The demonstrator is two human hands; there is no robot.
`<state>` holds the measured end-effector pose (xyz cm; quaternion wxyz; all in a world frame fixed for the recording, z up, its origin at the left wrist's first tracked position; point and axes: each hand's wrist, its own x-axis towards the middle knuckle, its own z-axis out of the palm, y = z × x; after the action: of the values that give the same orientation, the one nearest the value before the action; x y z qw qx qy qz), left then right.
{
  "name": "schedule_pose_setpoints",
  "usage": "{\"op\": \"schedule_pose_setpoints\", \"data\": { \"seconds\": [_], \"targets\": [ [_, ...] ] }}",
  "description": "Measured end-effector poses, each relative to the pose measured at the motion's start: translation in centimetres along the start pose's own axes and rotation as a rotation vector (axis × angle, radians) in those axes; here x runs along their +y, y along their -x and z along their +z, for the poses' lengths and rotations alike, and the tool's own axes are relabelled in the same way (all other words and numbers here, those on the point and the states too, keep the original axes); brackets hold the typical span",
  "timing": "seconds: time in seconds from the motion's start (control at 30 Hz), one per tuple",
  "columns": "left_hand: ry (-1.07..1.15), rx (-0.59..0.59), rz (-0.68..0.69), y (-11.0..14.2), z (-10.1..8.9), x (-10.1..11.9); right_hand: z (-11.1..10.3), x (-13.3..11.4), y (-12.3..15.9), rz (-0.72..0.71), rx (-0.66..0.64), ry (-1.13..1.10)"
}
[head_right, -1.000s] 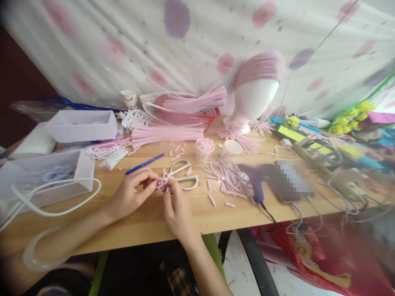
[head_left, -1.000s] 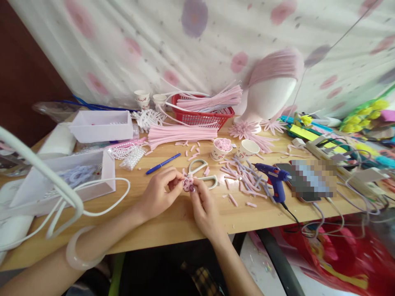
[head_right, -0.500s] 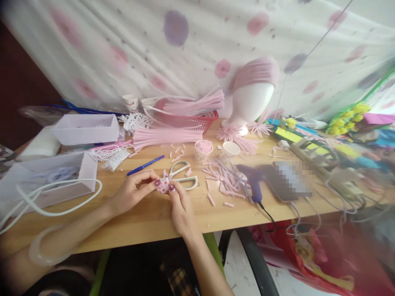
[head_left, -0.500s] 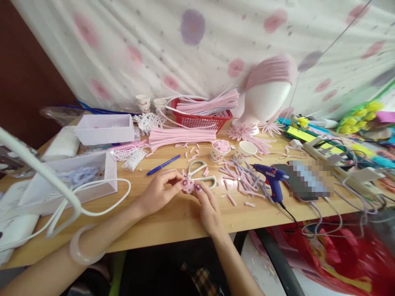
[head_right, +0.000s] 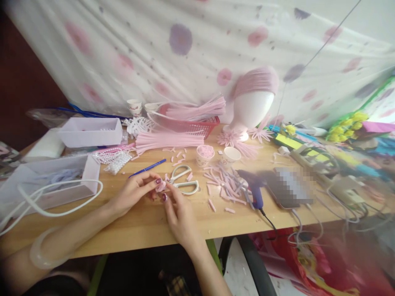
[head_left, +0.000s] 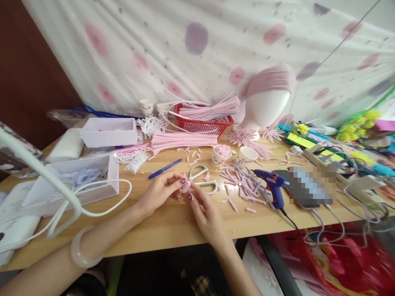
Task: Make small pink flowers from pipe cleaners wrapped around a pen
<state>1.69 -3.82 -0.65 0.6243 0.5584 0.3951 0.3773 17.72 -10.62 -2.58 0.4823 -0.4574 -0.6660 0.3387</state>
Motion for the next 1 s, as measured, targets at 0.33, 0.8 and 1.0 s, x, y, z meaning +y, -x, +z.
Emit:
{"op": "schedule_pose_setpoints", "data": {
  "seconds": [0.33, 0.8, 1.0],
  "targets": [
    [0.011, -0.085, -0.109, 0.3, 0.3, 0.5, -1.3, 0.4, -0.3, -0.21, 0.11, 0.468],
    [0.25, -0.091, -0.263, 0.6, 0.7, 0.5, -0.7, 0.6, -0.5, -0.333, 0.169, 0.689],
    [0.137, -0.073, -0.198, 0.8, 1.0, 0.4, -0.6, 0.5, -0.7, -0.392, 0.205, 0.707]
  ]
}}
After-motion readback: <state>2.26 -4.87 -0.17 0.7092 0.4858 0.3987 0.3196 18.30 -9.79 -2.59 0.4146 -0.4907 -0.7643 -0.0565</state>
